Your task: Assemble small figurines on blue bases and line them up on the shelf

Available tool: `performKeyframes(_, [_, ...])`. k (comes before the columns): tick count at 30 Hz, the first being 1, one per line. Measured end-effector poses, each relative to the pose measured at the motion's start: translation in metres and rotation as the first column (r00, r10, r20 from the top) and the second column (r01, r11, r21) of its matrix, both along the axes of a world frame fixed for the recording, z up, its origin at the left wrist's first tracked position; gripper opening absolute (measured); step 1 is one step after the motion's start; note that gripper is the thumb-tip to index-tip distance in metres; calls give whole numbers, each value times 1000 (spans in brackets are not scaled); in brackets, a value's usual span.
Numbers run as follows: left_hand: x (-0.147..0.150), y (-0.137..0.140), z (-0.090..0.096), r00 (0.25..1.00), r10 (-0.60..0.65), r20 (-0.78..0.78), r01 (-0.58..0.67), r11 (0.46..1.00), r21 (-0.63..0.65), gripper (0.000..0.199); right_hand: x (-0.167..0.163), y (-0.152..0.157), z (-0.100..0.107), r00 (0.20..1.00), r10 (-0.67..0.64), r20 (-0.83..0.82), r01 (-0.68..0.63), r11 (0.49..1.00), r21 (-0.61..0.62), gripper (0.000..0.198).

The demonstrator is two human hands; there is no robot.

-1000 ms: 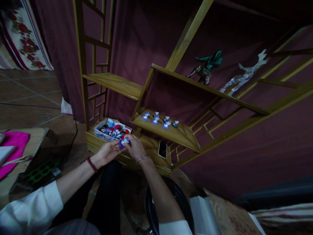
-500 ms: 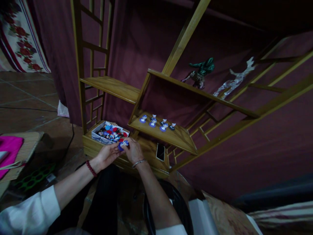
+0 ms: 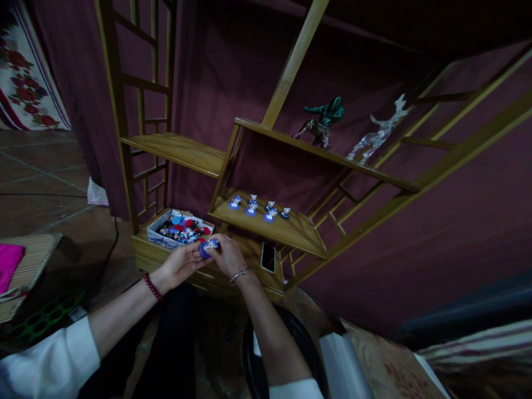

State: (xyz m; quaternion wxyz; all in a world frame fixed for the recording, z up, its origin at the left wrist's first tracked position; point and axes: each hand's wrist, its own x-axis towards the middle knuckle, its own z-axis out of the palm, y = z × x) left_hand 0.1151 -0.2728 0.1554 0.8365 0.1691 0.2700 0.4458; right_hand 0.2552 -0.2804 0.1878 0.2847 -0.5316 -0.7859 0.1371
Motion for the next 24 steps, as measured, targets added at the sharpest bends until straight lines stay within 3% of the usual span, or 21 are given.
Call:
performKeyframes(7, [12,8,11,999,-37,6,36,999,26,18,16,6,8,988,-136,-69,133,990,-33,21])
performKeyframes(24, [43,12,7,987,-56,-149,68,994,80,14,47,4,5,992,-107,-70,110,993,36,29])
